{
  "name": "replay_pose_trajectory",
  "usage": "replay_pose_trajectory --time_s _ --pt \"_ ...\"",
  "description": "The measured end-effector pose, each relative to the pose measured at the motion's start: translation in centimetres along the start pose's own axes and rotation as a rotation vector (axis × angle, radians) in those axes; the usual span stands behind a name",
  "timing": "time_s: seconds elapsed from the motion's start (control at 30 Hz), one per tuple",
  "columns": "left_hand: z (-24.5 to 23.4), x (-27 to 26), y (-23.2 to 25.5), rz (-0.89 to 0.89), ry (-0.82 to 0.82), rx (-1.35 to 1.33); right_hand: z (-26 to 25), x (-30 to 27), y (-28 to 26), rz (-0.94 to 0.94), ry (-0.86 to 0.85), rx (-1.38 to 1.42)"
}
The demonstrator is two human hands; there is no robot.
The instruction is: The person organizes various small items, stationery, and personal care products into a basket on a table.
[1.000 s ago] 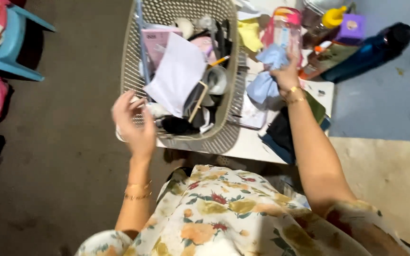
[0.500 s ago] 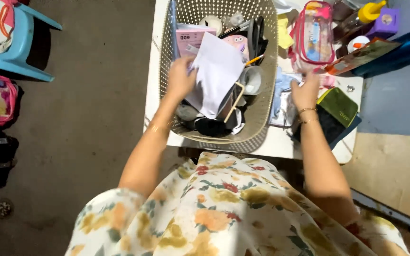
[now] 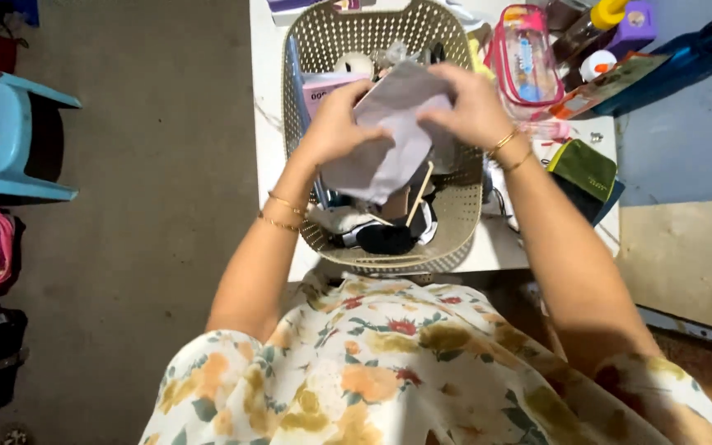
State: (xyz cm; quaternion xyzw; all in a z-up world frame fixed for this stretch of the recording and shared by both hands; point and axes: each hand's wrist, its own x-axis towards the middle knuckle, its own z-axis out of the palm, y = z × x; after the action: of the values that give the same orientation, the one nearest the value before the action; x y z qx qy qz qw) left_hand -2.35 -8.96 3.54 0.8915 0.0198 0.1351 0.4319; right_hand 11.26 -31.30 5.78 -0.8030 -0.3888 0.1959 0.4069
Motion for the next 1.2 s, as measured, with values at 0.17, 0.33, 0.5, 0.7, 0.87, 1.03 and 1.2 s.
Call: replay_pose_trajectory --time_s 0.17,0.33,0.5,0.7,0.87,1.03,1.2 --pt "-0.2 -0.2 -10.4 -0.084 0.253 0.234 -1.1 0.8 0.5 -0.341 0.372 -0.318" --pt "-9.9 -6.0 -5.9 -0.363 0.591 -0.308 2.2 -0.4 3.8 -0.233 0.164 -0.490" --pt "-11.6 -12.0 -11.4 -0.434 0.850 -0.699 9.8 -3.5 3.5 -0.236 -0.123 -0.922" --pt "-13.5 -19.8 -14.4 -0.741 0.762 -0.520 7.5 -1.4 3.2 0.037 -0.366 -0.807" --pt "-8.4 -21.9 -20.3 -0.816 0.244 -0.458 6.4 2.2 1.4 0.066 -0.422 -1.054" --pt "-0.4 -21.0 -27.6 -0.859 0.200 -0.688 11.6 7.6 3.8 -0.217 -0.087 -0.771" --pt "2.7 -18.8 -28.2 -0.778 0.243 -0.692 16.1 12.7 4.9 -0.381 0.168 -0.654"
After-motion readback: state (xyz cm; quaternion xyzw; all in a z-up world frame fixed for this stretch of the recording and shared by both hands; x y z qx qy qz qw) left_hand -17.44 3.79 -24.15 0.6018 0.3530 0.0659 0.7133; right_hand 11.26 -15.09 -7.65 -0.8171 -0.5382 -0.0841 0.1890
